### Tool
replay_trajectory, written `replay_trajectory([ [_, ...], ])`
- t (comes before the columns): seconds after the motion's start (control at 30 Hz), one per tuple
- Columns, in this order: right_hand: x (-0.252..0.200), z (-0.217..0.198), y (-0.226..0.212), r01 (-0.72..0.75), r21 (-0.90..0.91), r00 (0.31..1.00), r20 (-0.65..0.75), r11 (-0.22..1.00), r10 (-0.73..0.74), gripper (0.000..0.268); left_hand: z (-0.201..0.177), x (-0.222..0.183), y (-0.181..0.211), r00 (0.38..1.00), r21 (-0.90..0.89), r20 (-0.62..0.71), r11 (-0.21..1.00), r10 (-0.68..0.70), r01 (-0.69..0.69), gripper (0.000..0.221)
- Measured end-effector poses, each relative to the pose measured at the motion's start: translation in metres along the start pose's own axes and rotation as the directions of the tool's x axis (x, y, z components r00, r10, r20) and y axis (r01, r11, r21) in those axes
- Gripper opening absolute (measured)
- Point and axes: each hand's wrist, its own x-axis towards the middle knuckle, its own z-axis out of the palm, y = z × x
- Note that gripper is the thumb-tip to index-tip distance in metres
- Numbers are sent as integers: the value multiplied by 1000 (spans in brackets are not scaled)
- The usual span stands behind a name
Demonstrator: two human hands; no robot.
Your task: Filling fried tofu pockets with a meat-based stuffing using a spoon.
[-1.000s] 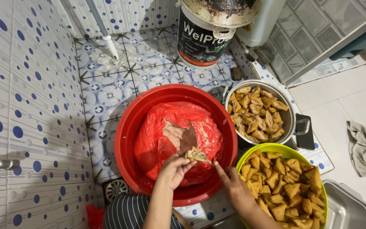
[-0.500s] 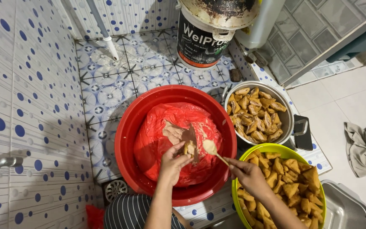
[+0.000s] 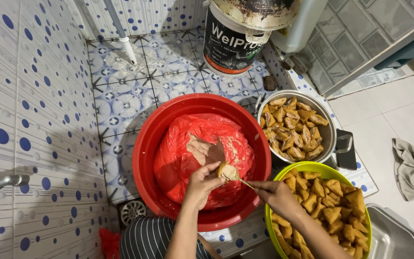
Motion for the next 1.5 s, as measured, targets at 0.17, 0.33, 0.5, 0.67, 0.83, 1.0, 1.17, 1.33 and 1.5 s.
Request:
replay_trajectory([
  [0.17, 4, -13, 1, 5, -149, 999, 43, 989, 1, 35, -3, 2, -7, 999, -36, 44, 999, 9, -8, 61],
  [0.33, -28, -28, -40, -154, -229, 982, 71, 961, 174, 32, 1, -1, -1, 999, -83, 36, 996, -15, 18, 59],
  [0.5, -41, -34, -48, -18, -374, 1000, -2, 927, 19, 39, -3, 4, 0, 999, -172, -2, 984, -43, 42, 64],
  [0.67, -38, -26, -43, 21, -394, 998, 68, 919, 6, 36, 4, -6, 6, 993, -76, 60, 991, -104, 109, 62],
  [0.83, -36, -22, -42, 25, -470, 996, 89, 882, 20, 38, 1, -8, 4, 982, 31, 130, 990, -139, 136, 55],
  [1.0, -24, -22, -17, 169, -667, 977, 16, 725, -212, 35, 2, -12, 8, 965, 86, 180, 981, -188, 175, 51],
  [1.17, -23, -23, -1, 302, -738, 900, 12, 603, -435, 36, -4, -5, 0, 951, 55, 223, 977, -214, 207, 52],
  [1.33, -23, -27, 3, 252, -805, 900, -10, 537, -437, 42, -6, -2, -2, 945, 86, 235, 973, -228, 214, 50],
  [1.5, -23, -32, 7, 259, -886, 772, -49, 384, -634, 52, -7, -1, -3, 945, 65, 221, 970, -242, 233, 46],
])
